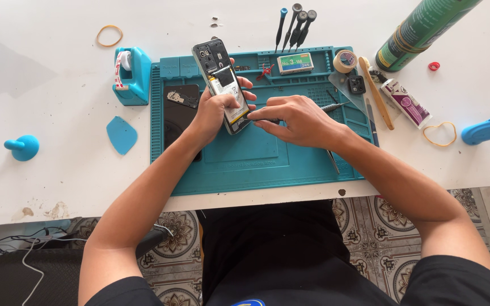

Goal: The person uses a screwdriver to remove screws from the back of a smartphone placed on a blue anti-static mat. The person then sets the screwdriver down and picks up a different screwdriver bit.

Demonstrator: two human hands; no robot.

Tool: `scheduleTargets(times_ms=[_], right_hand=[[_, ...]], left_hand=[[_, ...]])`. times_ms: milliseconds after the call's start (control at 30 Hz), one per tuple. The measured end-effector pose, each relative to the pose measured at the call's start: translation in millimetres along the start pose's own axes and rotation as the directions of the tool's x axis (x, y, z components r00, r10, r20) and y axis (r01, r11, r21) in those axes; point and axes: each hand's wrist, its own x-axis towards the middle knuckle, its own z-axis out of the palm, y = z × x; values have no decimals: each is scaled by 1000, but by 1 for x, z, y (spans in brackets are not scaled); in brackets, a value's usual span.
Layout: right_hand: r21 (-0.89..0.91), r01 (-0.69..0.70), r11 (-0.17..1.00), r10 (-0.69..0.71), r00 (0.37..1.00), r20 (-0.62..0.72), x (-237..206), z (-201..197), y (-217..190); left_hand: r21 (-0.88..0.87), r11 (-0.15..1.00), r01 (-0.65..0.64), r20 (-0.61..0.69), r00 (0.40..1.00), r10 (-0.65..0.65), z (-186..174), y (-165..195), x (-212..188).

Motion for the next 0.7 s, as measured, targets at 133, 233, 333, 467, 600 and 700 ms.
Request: scheduleTargets(times_ms=[133, 233, 333, 467, 600, 700], right_hand=[[15, -12, 1000, 12, 1000, 17, 0, 0, -1], [6, -18, 1000, 18, 1000, 24, 0, -1, -3], [-1, -16, 1000, 16, 999, 27, 0, -1, -3], [4, -11, 1000, 10, 1000, 18, 0, -1, -3], [-1, -14, 1000, 14, 1000, 18, 0, -1, -3], [-20, 9, 1000, -9, 1000, 3, 0, -1, -5]], left_hand=[[9, 1000, 5, 2, 1000, -5, -2, -2, 0], [-3, 1000, 9, 2, 1000, -9, -3, -5, 2], [-18, 1000, 6, 10, 1000, -6, -5, -7, 3], [-20, 1000, -1, 10, 1000, 1, -5, -7, 3], [-12, 1000, -9, 13, 1000, 9, -4, -5, 2], [-2, 1000, -17, 18, 1000, 17, -3, -4, 2]])
